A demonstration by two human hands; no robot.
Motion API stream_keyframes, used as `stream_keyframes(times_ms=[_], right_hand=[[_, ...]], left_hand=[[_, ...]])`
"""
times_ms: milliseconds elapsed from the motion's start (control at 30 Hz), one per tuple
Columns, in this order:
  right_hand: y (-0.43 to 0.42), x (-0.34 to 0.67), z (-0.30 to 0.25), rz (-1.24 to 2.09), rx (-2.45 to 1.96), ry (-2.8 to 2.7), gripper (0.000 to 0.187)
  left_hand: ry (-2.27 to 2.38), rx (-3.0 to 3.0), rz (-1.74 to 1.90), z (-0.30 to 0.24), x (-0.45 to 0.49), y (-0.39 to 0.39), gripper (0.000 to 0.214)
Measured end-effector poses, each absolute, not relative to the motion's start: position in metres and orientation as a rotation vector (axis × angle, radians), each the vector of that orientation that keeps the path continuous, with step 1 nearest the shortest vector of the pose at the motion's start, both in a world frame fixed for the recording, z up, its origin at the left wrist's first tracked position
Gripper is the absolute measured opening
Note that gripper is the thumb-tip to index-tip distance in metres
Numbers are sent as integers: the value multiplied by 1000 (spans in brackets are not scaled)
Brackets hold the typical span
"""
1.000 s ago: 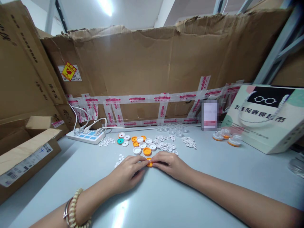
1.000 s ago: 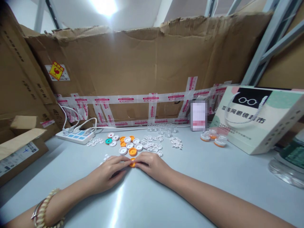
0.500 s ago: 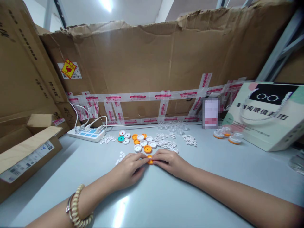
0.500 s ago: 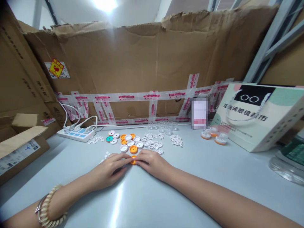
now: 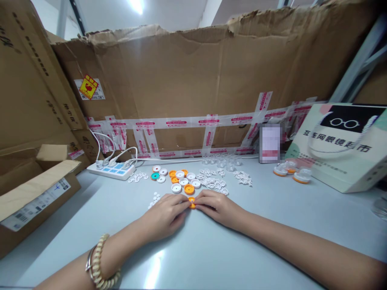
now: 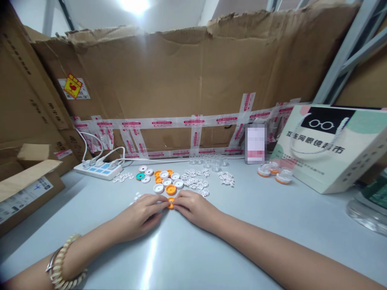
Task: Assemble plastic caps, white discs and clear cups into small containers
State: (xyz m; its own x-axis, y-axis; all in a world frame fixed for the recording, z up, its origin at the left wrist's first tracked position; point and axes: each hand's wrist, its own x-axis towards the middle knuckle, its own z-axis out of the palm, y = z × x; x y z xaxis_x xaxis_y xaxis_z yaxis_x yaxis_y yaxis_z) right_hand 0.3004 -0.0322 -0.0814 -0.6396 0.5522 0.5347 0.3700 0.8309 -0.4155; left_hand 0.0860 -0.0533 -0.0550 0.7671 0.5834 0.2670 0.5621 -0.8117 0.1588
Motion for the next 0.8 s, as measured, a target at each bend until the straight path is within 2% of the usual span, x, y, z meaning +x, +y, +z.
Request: stream_keyframes(times_ms=[133,267,400,533,700,800], right_hand=[[-32,301,-81,369,-647,-2330,21],[-30,302,-82,376,-630,-2298,21],[-31,303,-81,415,-628,-2266,20],[-31,304,-81,445,-641,-2267,18],[-31,304,-81,467,-739,-2237,13],[-31,304,-81,499,-828,-2234,19]], left_hand=[[950,2843,655,-48,79,-46,33],[1124,2733,830,-36,58,-29,23],[1444,2609,483,-22,32,-14,21],[1521,2552,107,-11,19,-6,24],[1317,2549,-22,-8,17,7,23],[1229,2521,-14,-11,18,15,19]])
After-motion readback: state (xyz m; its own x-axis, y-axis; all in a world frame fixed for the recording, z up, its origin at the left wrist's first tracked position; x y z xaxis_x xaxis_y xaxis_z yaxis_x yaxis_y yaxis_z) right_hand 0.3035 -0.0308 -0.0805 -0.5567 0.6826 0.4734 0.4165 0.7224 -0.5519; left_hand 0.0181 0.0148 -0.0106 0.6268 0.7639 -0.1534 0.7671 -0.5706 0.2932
